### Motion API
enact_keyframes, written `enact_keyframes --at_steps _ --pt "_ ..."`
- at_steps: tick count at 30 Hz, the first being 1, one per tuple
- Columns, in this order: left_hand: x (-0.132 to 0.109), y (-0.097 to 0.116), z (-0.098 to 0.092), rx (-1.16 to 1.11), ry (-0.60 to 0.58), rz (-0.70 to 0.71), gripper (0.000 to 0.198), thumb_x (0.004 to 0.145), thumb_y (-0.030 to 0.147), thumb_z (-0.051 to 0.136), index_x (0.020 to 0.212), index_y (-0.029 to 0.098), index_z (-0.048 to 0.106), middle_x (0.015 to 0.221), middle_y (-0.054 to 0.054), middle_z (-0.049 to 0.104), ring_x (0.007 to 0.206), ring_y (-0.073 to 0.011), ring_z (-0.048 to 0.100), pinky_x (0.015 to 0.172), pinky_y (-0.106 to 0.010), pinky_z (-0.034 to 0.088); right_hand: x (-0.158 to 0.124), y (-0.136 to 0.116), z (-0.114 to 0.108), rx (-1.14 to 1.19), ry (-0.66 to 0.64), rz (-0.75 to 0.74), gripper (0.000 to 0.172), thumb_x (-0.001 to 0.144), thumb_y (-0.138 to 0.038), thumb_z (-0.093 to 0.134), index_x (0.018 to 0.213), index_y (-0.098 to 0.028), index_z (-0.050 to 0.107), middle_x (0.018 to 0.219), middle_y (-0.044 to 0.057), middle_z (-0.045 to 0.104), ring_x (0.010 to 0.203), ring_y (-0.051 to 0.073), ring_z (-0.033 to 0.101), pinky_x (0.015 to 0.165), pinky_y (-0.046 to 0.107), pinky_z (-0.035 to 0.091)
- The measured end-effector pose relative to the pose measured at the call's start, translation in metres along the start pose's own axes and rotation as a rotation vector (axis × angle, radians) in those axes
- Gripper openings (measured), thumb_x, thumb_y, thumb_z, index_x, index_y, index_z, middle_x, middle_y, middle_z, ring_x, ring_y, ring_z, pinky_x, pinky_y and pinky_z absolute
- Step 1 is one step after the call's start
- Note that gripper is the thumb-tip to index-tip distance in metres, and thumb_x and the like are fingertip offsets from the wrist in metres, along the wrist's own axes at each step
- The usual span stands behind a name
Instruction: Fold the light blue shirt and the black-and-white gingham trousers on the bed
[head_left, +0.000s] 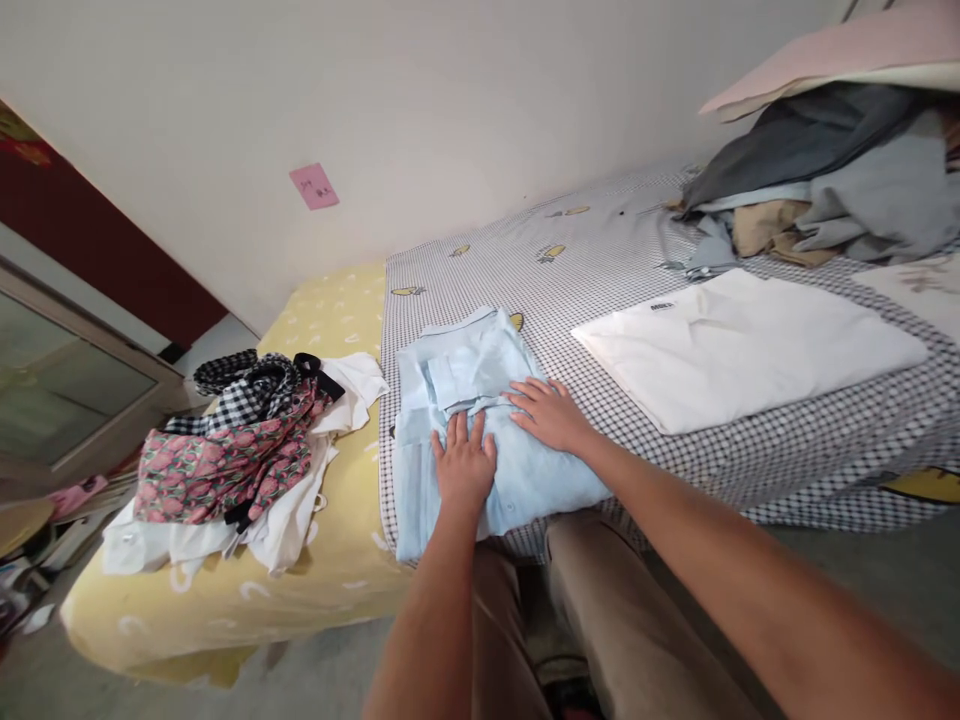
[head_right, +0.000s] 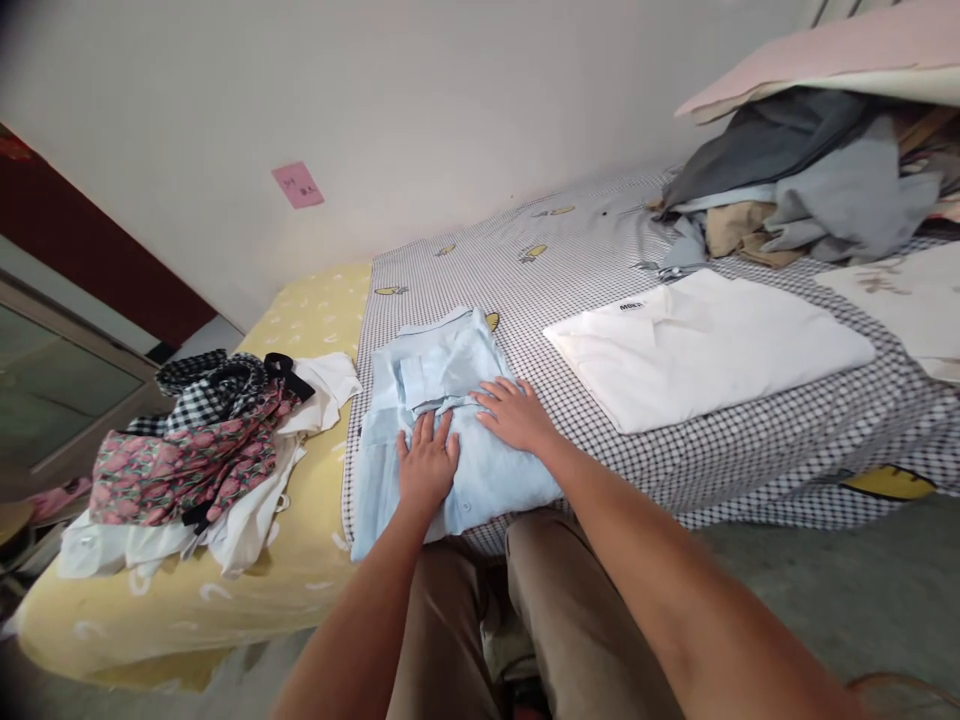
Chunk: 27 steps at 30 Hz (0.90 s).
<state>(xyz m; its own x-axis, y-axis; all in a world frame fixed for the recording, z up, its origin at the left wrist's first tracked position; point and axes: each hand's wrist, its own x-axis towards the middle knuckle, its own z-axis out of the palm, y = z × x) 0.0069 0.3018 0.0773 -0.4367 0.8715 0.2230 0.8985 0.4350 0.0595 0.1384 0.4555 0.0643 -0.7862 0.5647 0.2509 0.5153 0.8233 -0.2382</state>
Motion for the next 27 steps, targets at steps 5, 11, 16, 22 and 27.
enact_keyframes --at_steps 5,11,16,22,27 --pt "-0.002 0.001 -0.001 -0.038 0.013 -0.015 0.052 0.104 0.037 0.036 0.154 0.028 0.046 0.162 -0.01 0.046 0.151 -0.027 0.039 0.125 -0.064 0.025 -0.001 0.002 0.004 -0.032 0.01 -0.009 0.049 0.106 -0.044 0.037 0.15 -0.031 0.053 0.161 0.003 0.048 0.149 0.029 0.037 0.121 0.058 0.024" --pt "-0.004 0.0 0.003 -0.085 0.039 -0.02 0.05 0.103 0.038 0.038 0.152 0.03 0.049 0.161 -0.009 0.049 0.149 -0.0261 0.042 0.125 -0.062 0.026 -0.001 0.004 0.008 -0.052 0.009 -0.009 0.048 0.106 -0.043 0.038 0.149 -0.031 0.054 0.16 0.004 0.05 0.148 0.029 0.04 0.12 0.058 0.026" --pt "-0.005 -0.001 0.007 -0.127 0.064 -0.024 0.051 0.103 0.037 0.039 0.152 0.029 0.049 0.161 -0.01 0.048 0.151 -0.0266 0.04 0.125 -0.064 0.025 -0.001 0.006 0.013 -0.057 0.033 -0.027 0.049 0.105 -0.044 0.037 0.148 -0.031 0.055 0.158 0.005 0.052 0.146 0.029 0.042 0.119 0.058 0.028" --pt "0.002 -0.006 0.003 -0.221 -0.126 -0.051 0.055 0.102 0.037 0.038 0.157 0.026 0.042 0.168 -0.013 0.037 0.157 -0.0287 0.028 0.127 -0.068 0.013 0.006 0.013 0.023 0.072 0.052 -0.021 0.047 0.1 -0.046 0.046 0.142 -0.033 0.061 0.155 0.006 0.055 0.147 0.032 0.043 0.119 0.064 0.027" --pt "0.026 -0.035 -0.038 -0.307 -0.243 0.151 0.041 0.096 0.041 0.054 0.131 0.028 0.07 0.149 -0.01 0.061 0.14 -0.0289 0.055 0.116 -0.056 0.044 0.015 0.027 -0.002 0.378 0.074 0.01 0.051 0.096 -0.041 0.048 0.145 -0.028 0.058 0.151 0.009 0.059 0.139 0.027 0.054 0.117 0.054 0.041"
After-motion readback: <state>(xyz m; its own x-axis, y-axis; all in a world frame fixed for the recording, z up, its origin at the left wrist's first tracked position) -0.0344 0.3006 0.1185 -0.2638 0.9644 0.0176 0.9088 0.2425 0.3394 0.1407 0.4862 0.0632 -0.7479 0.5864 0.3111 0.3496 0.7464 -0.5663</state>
